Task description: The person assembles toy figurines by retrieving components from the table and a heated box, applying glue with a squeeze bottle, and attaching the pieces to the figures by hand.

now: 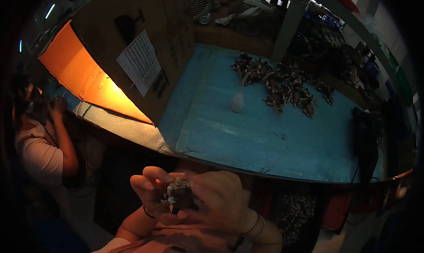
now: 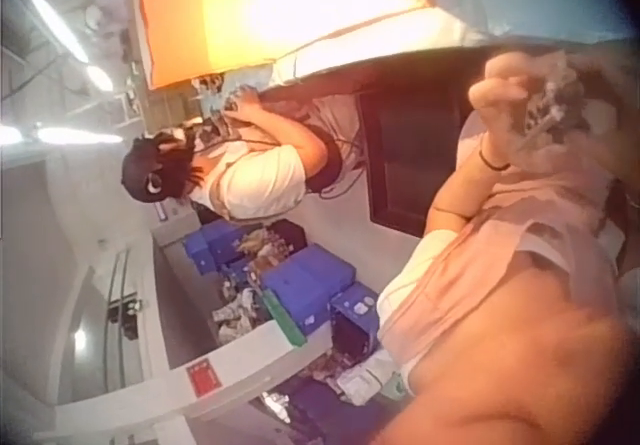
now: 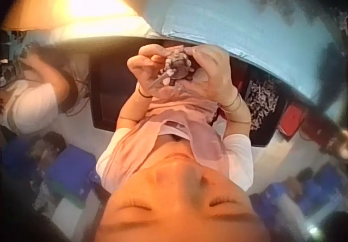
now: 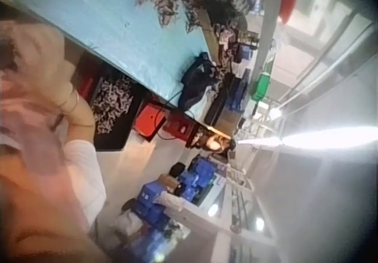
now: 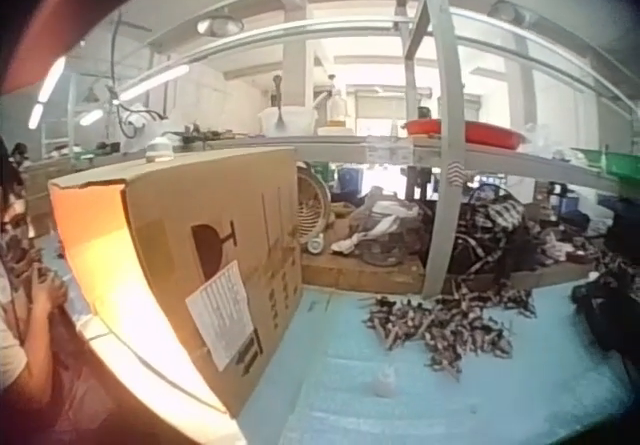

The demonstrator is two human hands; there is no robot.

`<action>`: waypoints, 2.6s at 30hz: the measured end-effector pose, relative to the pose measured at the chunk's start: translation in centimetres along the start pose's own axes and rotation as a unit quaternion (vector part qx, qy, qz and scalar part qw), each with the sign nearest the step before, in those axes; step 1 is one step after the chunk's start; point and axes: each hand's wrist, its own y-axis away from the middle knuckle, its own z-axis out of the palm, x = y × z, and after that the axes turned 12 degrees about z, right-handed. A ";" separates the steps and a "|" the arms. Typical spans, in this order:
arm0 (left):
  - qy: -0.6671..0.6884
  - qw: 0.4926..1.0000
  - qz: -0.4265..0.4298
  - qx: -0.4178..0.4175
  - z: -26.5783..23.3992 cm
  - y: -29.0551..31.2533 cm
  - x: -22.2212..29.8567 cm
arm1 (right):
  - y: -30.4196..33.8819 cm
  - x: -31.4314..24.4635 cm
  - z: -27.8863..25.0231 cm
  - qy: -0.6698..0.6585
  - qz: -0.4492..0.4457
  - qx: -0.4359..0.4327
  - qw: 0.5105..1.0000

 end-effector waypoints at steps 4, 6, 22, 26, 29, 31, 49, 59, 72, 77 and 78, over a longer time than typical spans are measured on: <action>-0.046 0.998 -0.028 -0.031 0.4 -0.2 0.5 | 1.4 0.7 0.1 -0.001 -0.002 0.017 1.000; -0.028 0.998 -0.040 -0.041 0.5 -0.3 0.2 | 1.6 0.6 -0.3 0.001 0.026 -0.005 1.000; -0.368 0.864 -0.056 -0.339 8.5 -5.1 -15.7 | 20.4 5.6 -16.0 0.379 0.487 0.049 0.785; -0.503 0.792 0.012 -0.347 9.4 -6.6 -22.4 | 18.8 5.3 -15.1 0.351 0.448 0.085 0.818; -0.558 0.740 0.032 -0.374 8.4 -6.4 -23.7 | 15.1 4.8 -13.6 0.286 0.395 0.106 0.866; -0.557 0.742 0.057 -0.370 7.8 -6.3 -23.2 | 13.6 5.1 -12.9 0.235 0.369 0.126 0.890; -0.229 0.965 -0.075 -0.105 2.2 -2.3 -5.7 | 1.3 7.9 -0.9 -0.477 0.408 -0.026 0.779; -0.054 0.943 -0.295 0.148 0.2 -1.7 -4.6 | -1.1 8.2 2.1 -0.334 0.378 -0.020 0.863; -0.128 0.975 -0.158 0.090 -2.1 -2.7 -2.9 | -6.2 15.5 1.6 -0.138 0.333 0.028 0.932; -0.204 0.970 -0.109 0.074 -3.5 -2.4 -1.7 | -3.8 8.4 -0.2 -0.133 0.258 -0.057 0.955; -0.240 0.967 -0.074 0.048 -3.9 -2.2 -1.7 | -3.3 7.4 -0.4 -0.136 0.258 -0.060 0.955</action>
